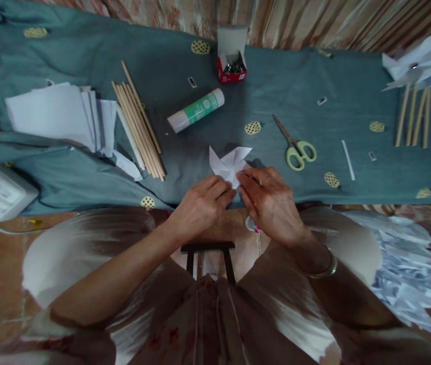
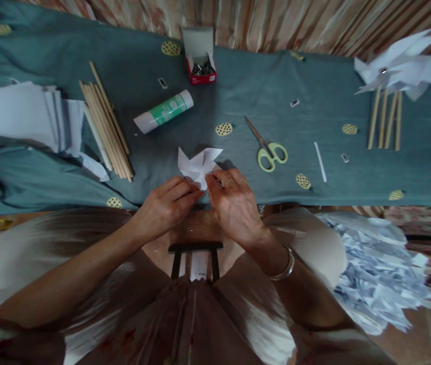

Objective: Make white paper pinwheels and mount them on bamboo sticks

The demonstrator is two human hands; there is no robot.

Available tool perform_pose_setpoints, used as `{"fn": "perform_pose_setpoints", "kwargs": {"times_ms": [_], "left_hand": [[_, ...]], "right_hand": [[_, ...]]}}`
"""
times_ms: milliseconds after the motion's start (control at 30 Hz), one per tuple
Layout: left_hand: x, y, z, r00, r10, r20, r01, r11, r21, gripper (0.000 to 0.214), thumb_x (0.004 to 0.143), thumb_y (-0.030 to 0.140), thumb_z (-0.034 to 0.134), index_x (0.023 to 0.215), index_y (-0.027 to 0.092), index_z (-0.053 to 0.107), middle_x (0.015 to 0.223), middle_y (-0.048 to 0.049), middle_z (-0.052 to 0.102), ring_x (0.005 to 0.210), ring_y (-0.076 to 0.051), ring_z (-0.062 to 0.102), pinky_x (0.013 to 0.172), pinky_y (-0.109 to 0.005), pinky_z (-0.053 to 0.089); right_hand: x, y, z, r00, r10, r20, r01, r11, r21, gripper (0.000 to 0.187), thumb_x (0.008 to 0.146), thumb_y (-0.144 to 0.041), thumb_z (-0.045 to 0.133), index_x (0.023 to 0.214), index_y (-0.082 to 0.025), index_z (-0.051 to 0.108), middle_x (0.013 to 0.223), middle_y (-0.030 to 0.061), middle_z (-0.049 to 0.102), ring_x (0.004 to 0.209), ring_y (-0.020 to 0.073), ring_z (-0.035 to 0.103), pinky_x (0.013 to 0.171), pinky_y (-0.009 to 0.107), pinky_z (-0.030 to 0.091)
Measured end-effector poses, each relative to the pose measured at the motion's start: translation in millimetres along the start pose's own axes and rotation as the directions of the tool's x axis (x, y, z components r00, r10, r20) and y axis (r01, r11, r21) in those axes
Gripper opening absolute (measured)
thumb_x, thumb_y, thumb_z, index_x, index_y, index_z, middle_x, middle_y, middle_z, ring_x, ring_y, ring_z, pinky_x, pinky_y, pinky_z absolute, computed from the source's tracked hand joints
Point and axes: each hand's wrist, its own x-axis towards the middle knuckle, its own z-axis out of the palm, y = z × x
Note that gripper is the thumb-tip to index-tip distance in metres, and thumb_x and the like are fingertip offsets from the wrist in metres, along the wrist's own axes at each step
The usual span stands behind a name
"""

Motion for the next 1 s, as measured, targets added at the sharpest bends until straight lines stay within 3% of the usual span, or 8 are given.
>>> {"fn": "perform_pose_setpoints", "kwargs": {"times_ms": [333,700,900,1000], "left_hand": [[-0.1,0.2,1.0,1.000,-0.003,0.014,0.003,1.000,-0.007,0.021,0.101,0.013,0.047,0.102,0.009,0.067,0.095,-0.0093,0.069,0.092,-0.020,0.063,0.080,-0.031,0.058],[-1.3,-0.1,2.0,1.000,-0.009,0.018,0.009,1.000,-0.009,0.020,0.101,0.014,0.047,0.105,0.009,0.067,0.096,-0.0093,0.070,0.093,-0.020,0.063,0.080,-0.032,0.058],[-1.1,-0.2,2.1,0.999,-0.017,0.040,0.017,1.000,-0.012,0.021,0.101,0.014,0.047,0.104,0.011,0.067,0.097,-0.0093,0.069,0.094,-0.020,0.062,0.080,-0.032,0.058],[-0.8,-0.2,2.2,0.999,-0.013,0.032,0.014,1.000,-0.010,0.021,0.101,0.014,0.046,0.103,0.011,0.068,0.096,-0.0087,0.069,0.092,-0.019,0.062,0.079,-0.032,0.058]], "right_hand": [[-0.8,0.3,0.7,1.000,-0.016,0.011,0.017,0.999,-0.048,0.031,0.097,-0.016,0.047,0.119,-0.018,0.068,0.114,0.0099,0.067,0.101,0.0254,0.059,0.090,0.039,0.053],[2.7,-2.9,-1.7,0.994,-0.020,0.104,0.028,0.996,-0.079,0.036,0.098,-0.014,0.041,0.123,-0.018,0.067,0.115,0.0124,0.065,0.102,0.0269,0.057,0.088,0.044,0.051],[4.8,-8.0,-3.5,0.986,-0.026,0.166,0.060,0.977,-0.206,0.038,0.099,-0.011,0.036,0.125,-0.010,0.064,0.114,0.0150,0.066,0.101,0.0282,0.056,0.087,0.042,0.051],[6.1,-9.5,-1.6,0.987,-0.019,0.159,0.047,0.984,-0.173,0.036,0.099,-0.012,0.037,0.123,-0.011,0.065,0.112,0.0156,0.065,0.102,0.0290,0.056,0.088,0.045,0.051]]}}
